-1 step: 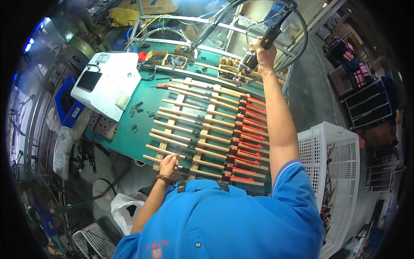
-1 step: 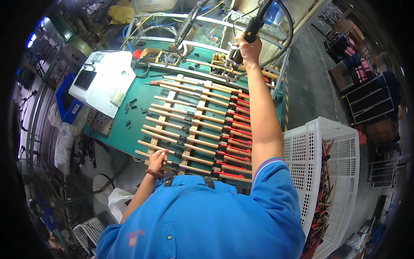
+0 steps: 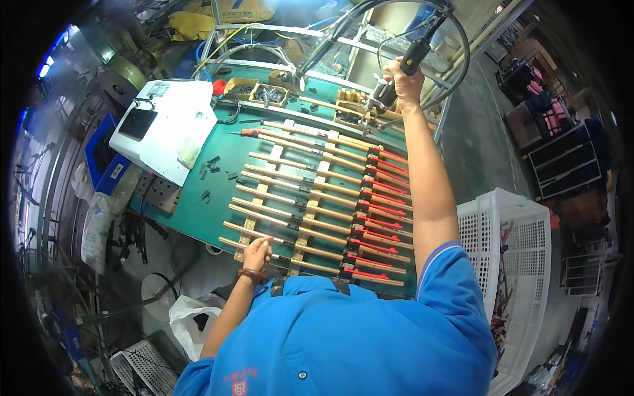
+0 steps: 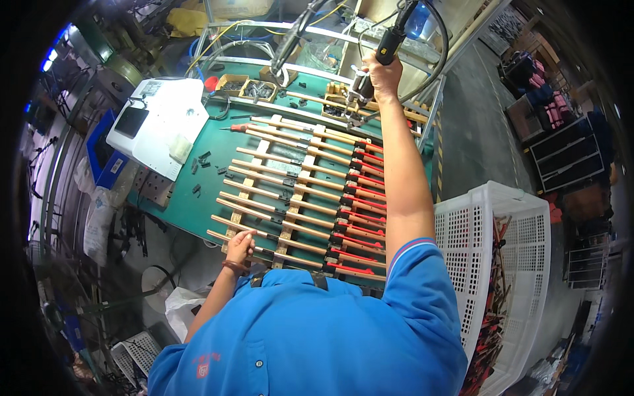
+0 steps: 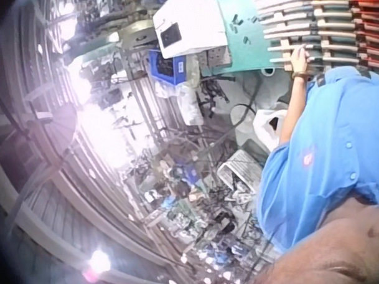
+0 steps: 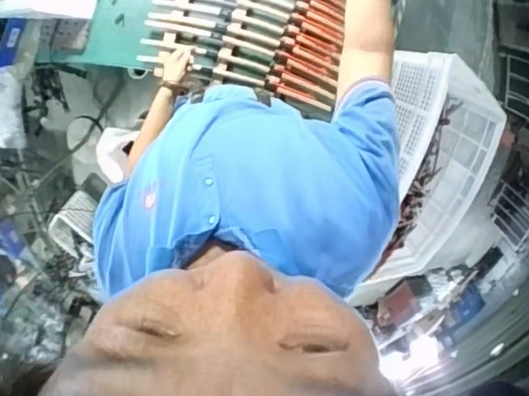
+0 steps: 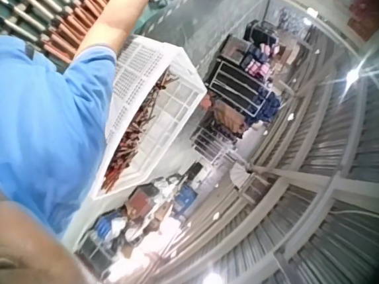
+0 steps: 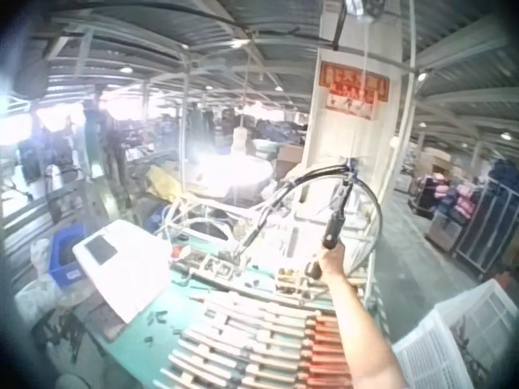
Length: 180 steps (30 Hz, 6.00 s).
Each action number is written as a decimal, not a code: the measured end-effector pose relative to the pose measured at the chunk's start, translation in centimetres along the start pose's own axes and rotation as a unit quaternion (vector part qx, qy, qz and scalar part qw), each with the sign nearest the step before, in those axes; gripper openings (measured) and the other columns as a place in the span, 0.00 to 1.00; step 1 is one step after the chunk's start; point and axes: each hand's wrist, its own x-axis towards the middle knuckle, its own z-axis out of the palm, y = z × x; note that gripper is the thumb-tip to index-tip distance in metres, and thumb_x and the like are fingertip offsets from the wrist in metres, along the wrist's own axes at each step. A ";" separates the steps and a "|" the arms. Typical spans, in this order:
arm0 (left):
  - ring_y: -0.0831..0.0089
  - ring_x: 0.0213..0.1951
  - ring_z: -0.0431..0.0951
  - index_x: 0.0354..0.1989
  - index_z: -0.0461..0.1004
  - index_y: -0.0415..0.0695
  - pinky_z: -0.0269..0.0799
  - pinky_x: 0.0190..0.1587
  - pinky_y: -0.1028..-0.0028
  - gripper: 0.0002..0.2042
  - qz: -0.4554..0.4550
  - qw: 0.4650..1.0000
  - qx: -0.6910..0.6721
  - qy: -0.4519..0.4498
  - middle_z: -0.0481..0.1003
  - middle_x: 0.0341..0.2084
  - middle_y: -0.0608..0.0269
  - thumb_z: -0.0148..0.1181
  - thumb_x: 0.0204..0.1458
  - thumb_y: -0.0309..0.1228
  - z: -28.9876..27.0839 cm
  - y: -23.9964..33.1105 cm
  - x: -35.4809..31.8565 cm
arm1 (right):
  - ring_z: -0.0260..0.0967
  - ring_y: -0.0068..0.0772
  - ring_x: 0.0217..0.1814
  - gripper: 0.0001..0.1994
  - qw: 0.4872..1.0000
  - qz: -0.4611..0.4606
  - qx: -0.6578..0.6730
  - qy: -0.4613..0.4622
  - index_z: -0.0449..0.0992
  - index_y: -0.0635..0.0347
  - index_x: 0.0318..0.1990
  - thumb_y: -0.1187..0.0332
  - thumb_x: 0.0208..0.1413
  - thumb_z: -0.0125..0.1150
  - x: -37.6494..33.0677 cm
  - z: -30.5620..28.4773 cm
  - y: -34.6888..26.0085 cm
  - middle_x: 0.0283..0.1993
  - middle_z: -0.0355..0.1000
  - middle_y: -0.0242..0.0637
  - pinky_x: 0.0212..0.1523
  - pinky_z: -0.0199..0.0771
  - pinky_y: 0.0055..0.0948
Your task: The person uses a handheld power tool to attach small black components to the ends of multiple wooden rods arranged on a green workbench. After completing the attachments, the person gathers the rods and places them into a white plastic basket.
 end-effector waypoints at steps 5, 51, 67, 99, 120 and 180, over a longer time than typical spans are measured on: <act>0.88 0.17 0.63 0.48 0.72 0.40 0.57 0.18 0.86 0.12 -0.010 0.999 -0.018 0.027 0.69 0.19 0.72 0.48 0.61 0.31 -1.0 -0.5 -1.6 | 0.71 0.27 0.23 0.13 1.000 0.030 -0.004 0.000 0.71 0.67 0.38 0.76 0.44 0.64 4.5 -1.2 3.7 0.29 0.72 0.38 0.20 0.72 0.25; 0.89 0.17 0.62 0.46 0.73 0.42 0.57 0.18 0.86 0.10 -0.037 0.999 0.034 -0.013 0.69 0.19 0.72 0.48 0.61 0.29 1.6 1.9 2.2 | 0.69 0.17 0.34 0.15 0.994 -0.038 -0.055 -0.081 0.72 0.59 0.37 0.69 0.45 0.73 3.5 1.0 5.5 0.34 0.73 0.27 0.35 0.69 0.19; 0.86 0.17 0.57 0.47 0.74 0.45 0.54 0.19 0.82 0.12 0.045 0.999 0.020 -0.020 0.64 0.17 0.77 0.54 0.55 0.31 15.9 12.1 22.9 | 0.76 0.46 0.31 0.25 0.964 -0.048 -0.255 -0.054 0.71 0.64 0.34 0.49 0.42 0.69 0.4 4.6 1.6 0.28 0.75 0.46 0.36 0.75 0.35; 0.82 0.19 0.58 0.33 0.67 0.45 0.57 0.21 0.82 0.10 -0.066 0.879 -0.446 -0.155 0.62 0.21 0.71 0.51 0.60 0.38 16.2 9.5 22.6 | 0.72 0.22 0.24 0.18 0.992 -0.031 -0.100 -0.073 0.69 0.62 0.30 0.56 0.50 0.68 0.2 7.3 -2.8 0.24 0.70 0.31 0.26 0.75 0.23; 0.77 0.31 0.71 0.40 0.70 0.41 0.70 0.34 0.78 0.06 -0.038 0.859 -0.465 -0.209 0.72 0.36 0.63 0.53 0.58 0.28 10.0 10.4 16.4 | 0.74 0.32 0.31 0.18 0.938 -0.065 -0.333 0.064 0.74 0.62 0.35 0.55 0.47 0.68 6.9 -0.1 6.3 0.28 0.77 0.39 0.35 0.71 0.30; 0.76 0.33 0.74 0.37 0.72 0.43 0.70 0.39 0.75 0.07 -0.211 0.916 -0.340 -0.005 0.75 0.29 0.66 0.59 0.54 0.31 15.4 -8.4 -4.3 | 0.63 0.42 0.45 0.32 0.731 -0.065 -0.469 -0.491 0.66 0.64 0.56 0.78 0.34 0.58 -40.7 -22.2 -1.6 0.43 0.66 0.41 0.44 0.70 0.33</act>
